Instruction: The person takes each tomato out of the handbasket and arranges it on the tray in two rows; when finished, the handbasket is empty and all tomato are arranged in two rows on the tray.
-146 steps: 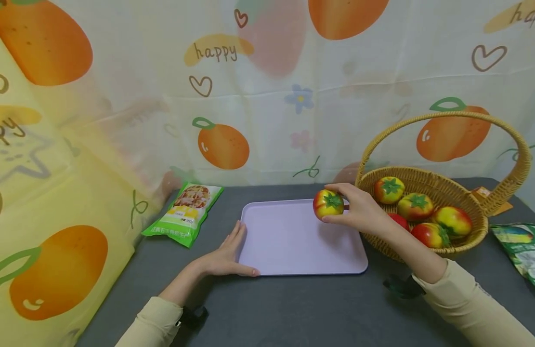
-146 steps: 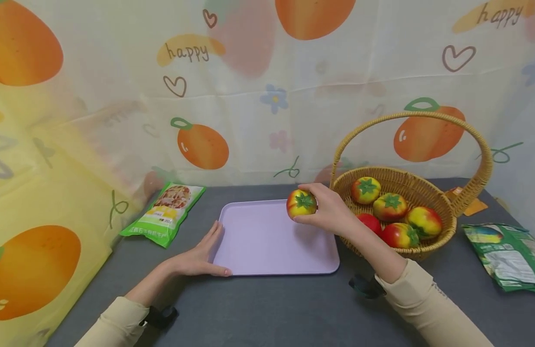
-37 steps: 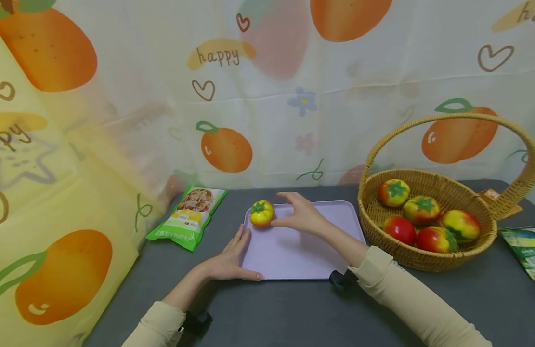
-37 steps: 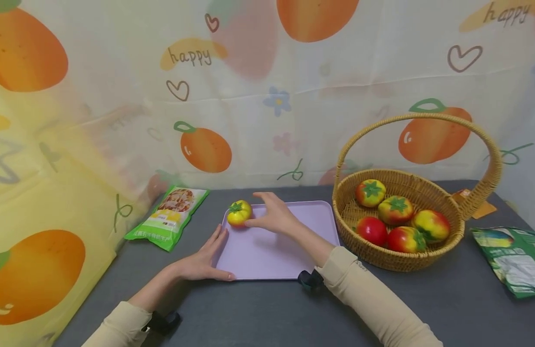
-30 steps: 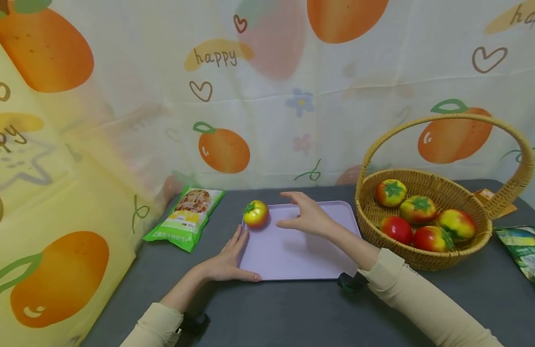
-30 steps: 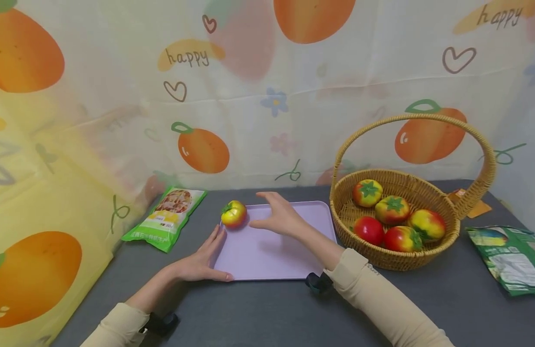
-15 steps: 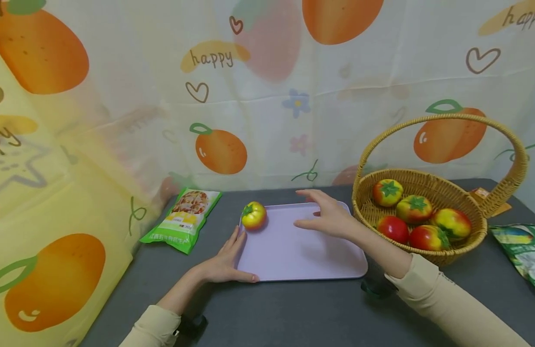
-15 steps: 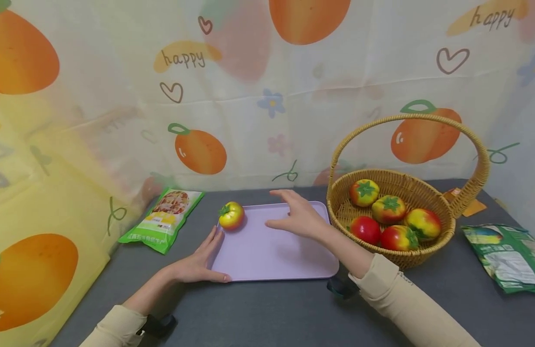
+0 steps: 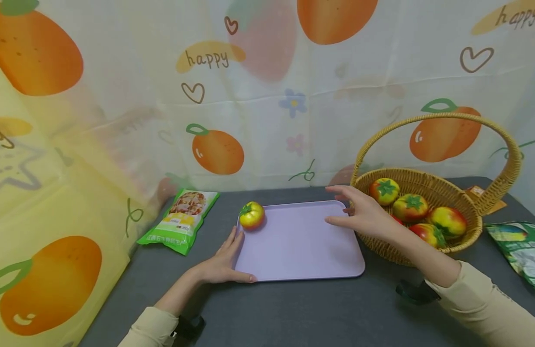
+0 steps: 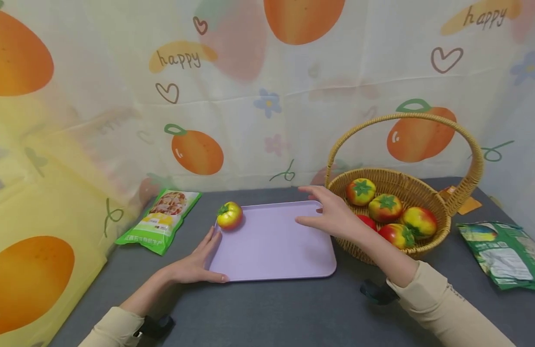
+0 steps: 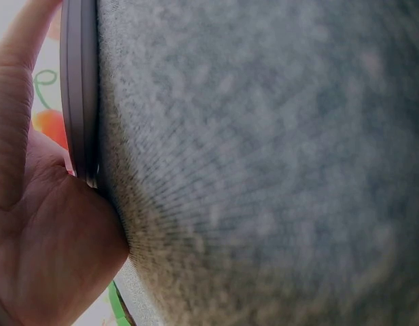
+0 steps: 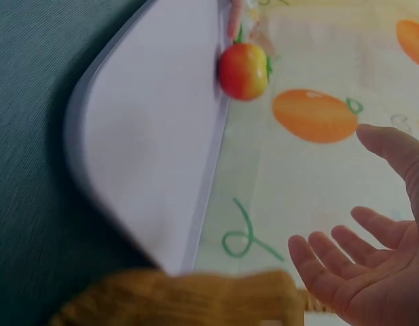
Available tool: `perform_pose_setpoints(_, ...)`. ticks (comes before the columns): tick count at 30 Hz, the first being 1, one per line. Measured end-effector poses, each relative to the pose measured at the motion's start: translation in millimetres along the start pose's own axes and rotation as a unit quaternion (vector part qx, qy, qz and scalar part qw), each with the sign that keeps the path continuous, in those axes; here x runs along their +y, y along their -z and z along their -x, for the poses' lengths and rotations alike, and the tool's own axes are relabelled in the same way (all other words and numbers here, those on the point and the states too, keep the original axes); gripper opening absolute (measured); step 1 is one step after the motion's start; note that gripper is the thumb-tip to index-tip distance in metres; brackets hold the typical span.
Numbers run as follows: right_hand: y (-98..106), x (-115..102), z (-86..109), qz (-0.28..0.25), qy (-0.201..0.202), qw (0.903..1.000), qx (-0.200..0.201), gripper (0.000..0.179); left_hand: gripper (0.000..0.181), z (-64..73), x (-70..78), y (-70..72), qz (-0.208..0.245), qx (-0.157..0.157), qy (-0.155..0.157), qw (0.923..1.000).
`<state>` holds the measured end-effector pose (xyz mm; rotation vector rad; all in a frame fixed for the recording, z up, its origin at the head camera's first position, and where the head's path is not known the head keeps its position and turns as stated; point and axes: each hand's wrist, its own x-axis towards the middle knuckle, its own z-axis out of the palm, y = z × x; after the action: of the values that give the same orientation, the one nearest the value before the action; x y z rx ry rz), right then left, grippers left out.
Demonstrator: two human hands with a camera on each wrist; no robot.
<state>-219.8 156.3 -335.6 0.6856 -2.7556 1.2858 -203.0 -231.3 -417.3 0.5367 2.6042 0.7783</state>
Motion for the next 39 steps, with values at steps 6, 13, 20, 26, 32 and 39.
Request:
perform_pose_setpoints(6, 21, 9, 17.1, 0.019, -0.028, 0.9994, -0.002, 0.073, 0.125, 1.5, 0.8, 0.5, 0.004, 0.000, 0.002, 1.0000)
perform_pose_setpoints(13, 40, 24, 27.2, 0.032, -0.028, 0.9990, 0.013, 0.070, 0.125, 2.7, 0.5, -0.2, 0.000, 0.004, 0.002, 1.0000)
perform_pose_setpoints(20, 58, 40, 35.9, 0.076, -0.043, 0.9954, 0.041, 0.065, 0.125, 1.7, 0.9, 0.0, -0.001, 0.004, 0.000, 1.0000)
perform_pose_setpoints(26, 75, 53, 41.5, 0.113, -0.054, 0.9913, 0.041, 0.065, 0.125, 1.1, 2.0, 0.3, 0.003, 0.002, 0.006, 1.0000)
perform_pose_setpoints(32, 90, 69, 42.7, 0.136, -0.068, 0.9880, 0.025, 0.068, 0.124, 1.1, 2.9, 0.8, 0.007, 0.001, 0.006, 1.0000)
perform_pose_setpoints(39, 99, 82, 42.2, 0.160, -0.064, 0.9848, 0.019, 0.068, 0.124, -1.0, 1.4, -0.8, 0.002, 0.000, 0.005, 1.0000)
